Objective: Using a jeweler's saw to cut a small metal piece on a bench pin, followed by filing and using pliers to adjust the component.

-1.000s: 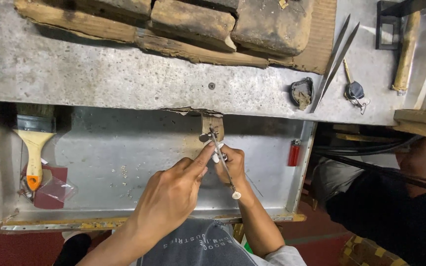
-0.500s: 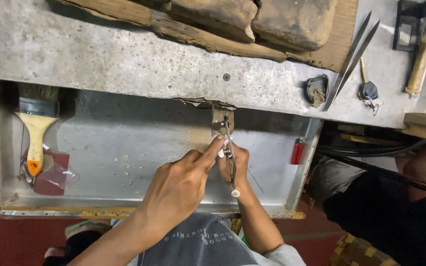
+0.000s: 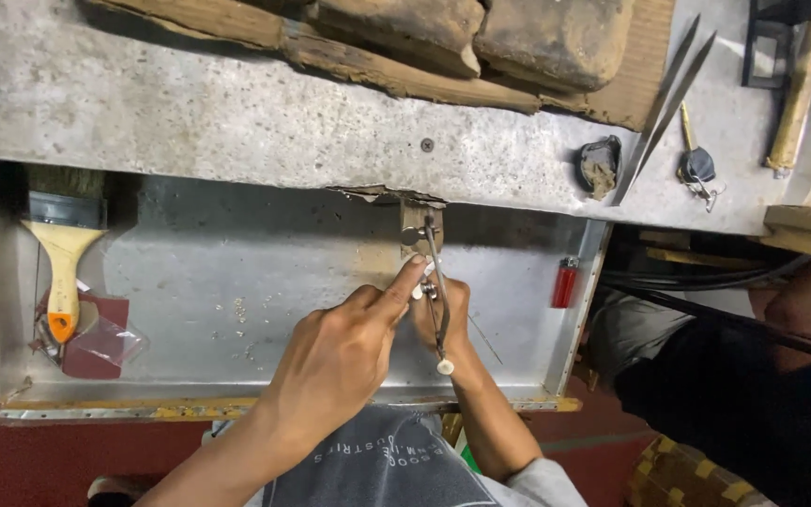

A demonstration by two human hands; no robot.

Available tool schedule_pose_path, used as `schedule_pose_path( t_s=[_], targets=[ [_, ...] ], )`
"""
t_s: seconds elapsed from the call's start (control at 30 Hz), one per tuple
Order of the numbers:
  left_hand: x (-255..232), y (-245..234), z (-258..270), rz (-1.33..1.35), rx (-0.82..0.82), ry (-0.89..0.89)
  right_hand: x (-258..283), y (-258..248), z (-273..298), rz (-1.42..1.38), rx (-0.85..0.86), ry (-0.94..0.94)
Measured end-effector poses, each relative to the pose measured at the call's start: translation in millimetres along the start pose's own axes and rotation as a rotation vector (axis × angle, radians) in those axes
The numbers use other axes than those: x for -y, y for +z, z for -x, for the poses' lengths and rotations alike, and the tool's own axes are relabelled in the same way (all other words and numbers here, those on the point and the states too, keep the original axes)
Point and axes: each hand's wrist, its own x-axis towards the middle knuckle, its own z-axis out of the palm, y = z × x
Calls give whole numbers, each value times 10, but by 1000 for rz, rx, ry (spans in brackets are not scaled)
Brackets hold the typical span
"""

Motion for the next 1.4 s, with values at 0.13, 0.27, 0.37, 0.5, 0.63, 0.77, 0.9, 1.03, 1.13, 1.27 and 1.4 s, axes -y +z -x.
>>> schedule_pose_path(
  t_s=[0.13, 0.27, 0.37, 0.5, 0.63, 0.77, 0.9, 1.03, 1.13, 1.27, 1.4],
  targets=[
    [6, 22, 3, -17, 59, -35, 173, 1, -262, 2, -8, 67],
    [14, 26, -7, 0, -11, -5, 149, 0, -114, -8, -40, 52],
    [26, 15, -1, 26, -36, 10, 192, -87, 87, -8, 47, 167],
    [9, 0, 1, 7, -15, 18, -19, -72, -24, 13, 16, -110],
    [20, 36, -17, -6, 63, -42, 91, 10, -270, 2, -57, -139],
    [19, 21, -24, 4, -56, 18, 37, -28, 88, 24, 5, 99],
    [20, 42, 8, 0, -51, 15, -40, -69, 163, -26, 10, 35],
    [10, 29, 26, -16, -17, 16, 116, -16, -228, 72, -14, -64],
    [-5, 8, -20, 39, 13, -21, 154, 7, -211, -105, -93, -51],
    [12, 7, -8, -1, -44, 5, 208, -107, 187, 4, 54, 182],
    [12, 9, 21, 6, -20, -6, 60, -102, 46, -28, 49, 14]
  ],
)
